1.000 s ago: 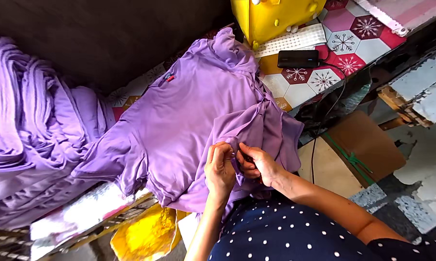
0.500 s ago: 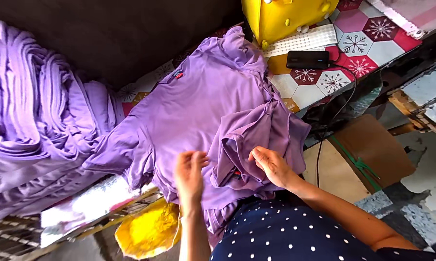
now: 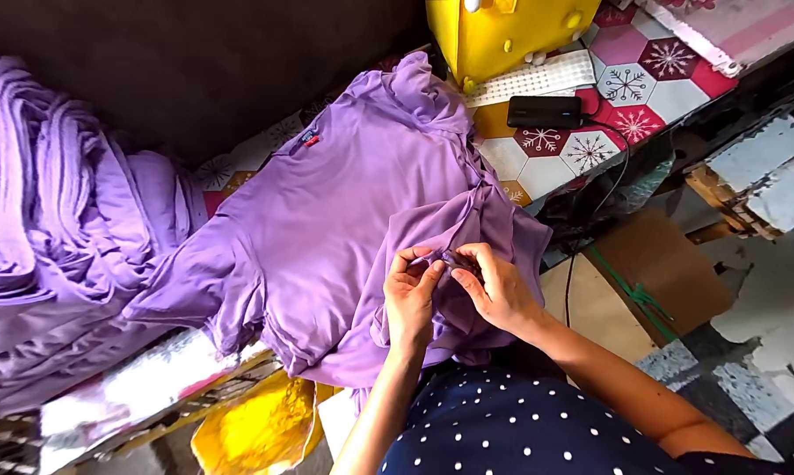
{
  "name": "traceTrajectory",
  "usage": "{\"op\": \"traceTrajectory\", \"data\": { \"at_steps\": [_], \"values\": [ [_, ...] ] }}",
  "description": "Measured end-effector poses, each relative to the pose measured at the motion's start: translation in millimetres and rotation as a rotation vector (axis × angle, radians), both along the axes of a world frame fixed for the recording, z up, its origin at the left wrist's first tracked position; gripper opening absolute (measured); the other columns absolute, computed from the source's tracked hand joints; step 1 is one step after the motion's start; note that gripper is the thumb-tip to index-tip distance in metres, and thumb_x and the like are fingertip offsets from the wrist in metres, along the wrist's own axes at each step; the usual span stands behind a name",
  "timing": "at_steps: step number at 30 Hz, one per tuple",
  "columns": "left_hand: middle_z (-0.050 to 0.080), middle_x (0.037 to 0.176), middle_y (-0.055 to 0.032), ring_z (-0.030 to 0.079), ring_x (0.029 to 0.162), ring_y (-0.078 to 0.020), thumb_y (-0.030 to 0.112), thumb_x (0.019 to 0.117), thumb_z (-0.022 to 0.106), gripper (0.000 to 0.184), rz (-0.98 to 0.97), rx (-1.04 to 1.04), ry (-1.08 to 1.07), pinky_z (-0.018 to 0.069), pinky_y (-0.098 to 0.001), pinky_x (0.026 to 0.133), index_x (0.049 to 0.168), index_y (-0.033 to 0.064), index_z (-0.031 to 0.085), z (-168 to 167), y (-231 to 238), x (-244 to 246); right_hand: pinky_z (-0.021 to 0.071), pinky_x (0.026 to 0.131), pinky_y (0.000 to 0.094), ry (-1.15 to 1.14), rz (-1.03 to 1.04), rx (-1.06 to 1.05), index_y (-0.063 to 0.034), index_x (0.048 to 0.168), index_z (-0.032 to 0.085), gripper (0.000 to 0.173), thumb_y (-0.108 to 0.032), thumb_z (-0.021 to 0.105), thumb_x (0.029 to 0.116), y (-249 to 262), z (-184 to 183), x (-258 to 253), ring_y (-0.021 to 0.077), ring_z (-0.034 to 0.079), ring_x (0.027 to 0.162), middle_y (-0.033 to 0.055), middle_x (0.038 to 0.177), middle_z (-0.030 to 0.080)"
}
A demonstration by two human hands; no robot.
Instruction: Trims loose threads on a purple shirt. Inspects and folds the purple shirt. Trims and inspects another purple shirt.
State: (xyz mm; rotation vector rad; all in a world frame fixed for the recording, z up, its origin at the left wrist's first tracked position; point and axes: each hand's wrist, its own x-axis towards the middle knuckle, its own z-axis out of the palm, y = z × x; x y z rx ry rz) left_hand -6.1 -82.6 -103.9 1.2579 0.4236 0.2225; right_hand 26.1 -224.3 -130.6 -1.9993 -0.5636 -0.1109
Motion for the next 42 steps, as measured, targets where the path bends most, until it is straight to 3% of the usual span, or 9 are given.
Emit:
{"op": "traceTrajectory", "data": {
  "at_steps": [5,11,19,26,29,31,35,39,42],
  "values": [
    [0.071,0.076,-0.0048,0.069,0.068,-0.0093,-0.006,0.0985,0.051,0.016,0.046,-0.210,0.064,0.0591,-0.0244,0.067,0.092,0.0034,0.064,7,-14,5,0.0584,0.069,0.0323,-0.029,-0.020,0.010,0.0025,0.115,0.067,0.035,-0.030,0.058,0.1043,-4,1,2,0.0168,0.070,0.077,0.0117,0.093,0.072],
    [0.073,0.079,-0.0051,0.072,0.071,-0.0120,-0.015,0.0909,0.055,0.023,0.000,-0.221,-0.016,0.0616,-0.0280,0.071,0.100,0.0061,0.056,10,-24,3,0.0589,0.070,0.0315,-0.060,-0.040,0.038,0.0023,0.113,0.070,0.034,-0.028,0.059,0.1036,-19,9,1,0.0154,0.071,0.081,0.0113,0.095,0.073],
    [0.074,0.078,-0.0043,0.073,0.071,-0.0124,-0.016,0.0883,0.059,0.026,-0.024,-0.187,-0.069,0.0623,-0.0290,0.073,0.097,0.0073,0.055,9,-33,2,0.0582,0.072,0.0280,-0.034,-0.034,0.074,0.0007,0.107,0.073,0.029,-0.025,0.061,0.1024,-29,18,0,0.0122,0.071,0.082,0.0095,0.094,0.074],
    [0.073,0.078,-0.0045,0.072,0.069,-0.0123,-0.016,0.0860,0.062,0.026,-0.049,-0.129,-0.096,0.0621,-0.0290,0.070,0.097,0.0064,0.056,3,-34,0,0.0562,0.068,0.0215,-0.093,-0.123,0.109,-0.0012,0.092,0.074,0.019,-0.016,0.063,0.0990,-33,11,2,0.0078,0.069,0.074,0.0073,0.082,0.073],
    [0.072,0.082,-0.0021,0.070,0.067,-0.0103,-0.017,0.0842,0.064,0.033,-0.015,-0.043,-0.121,0.0619,-0.0263,0.066,0.105,0.0063,0.055,1,-37,2,0.0537,0.067,0.0157,-0.061,-0.142,0.203,0.0026,0.094,0.072,0.018,-0.012,0.063,0.0989,-37,9,4,0.0019,0.065,0.071,0.0072,0.082,0.071],
    [0.074,0.090,-0.0038,0.070,0.070,-0.0099,-0.015,0.0853,0.065,0.034,0.004,0.002,-0.127,0.0619,-0.0255,0.068,0.114,0.0014,0.062,-1,-35,2,0.0551,0.069,0.0168,-0.035,-0.098,0.185,0.0036,0.101,0.071,0.021,-0.016,0.064,0.0992,-41,10,4,0.0023,0.066,0.075,0.0076,0.087,0.072],
    [0.075,0.091,-0.0039,0.071,0.077,-0.0091,-0.009,0.0913,0.063,0.021,0.047,0.026,-0.084,0.0604,-0.0259,0.074,0.109,-0.0006,0.070,0,-32,4,0.0541,0.064,0.0236,-0.058,-0.045,0.082,0.0011,0.108,0.072,0.029,-0.026,0.065,0.0996,-41,10,5,0.0080,0.063,0.071,0.0074,0.088,0.071],
    [0.075,0.093,-0.0020,0.073,0.082,-0.0093,-0.016,0.0851,0.064,0.036,0.048,0.051,-0.193,0.0619,-0.0267,0.078,0.115,0.0028,0.062,1,-30,4,0.0506,0.060,0.0210,-0.127,-0.042,0.113,0.0030,0.109,0.071,0.032,-0.027,0.068,0.0975,-37,16,10,0.0069,0.060,0.067,0.0082,0.087,0.070],
    [0.076,0.096,0.0001,0.074,0.084,-0.0091,-0.016,0.0828,0.068,0.043,0.006,0.098,-0.237,0.0625,-0.0273,0.080,0.120,0.0040,0.059,0,-29,2,0.0481,0.061,0.0173,-0.110,-0.041,0.169,0.0031,0.107,0.072,0.040,-0.033,0.078,0.0900,-29,19,12,0.0042,0.056,0.069,0.0061,0.085,0.065]
  ]
}}
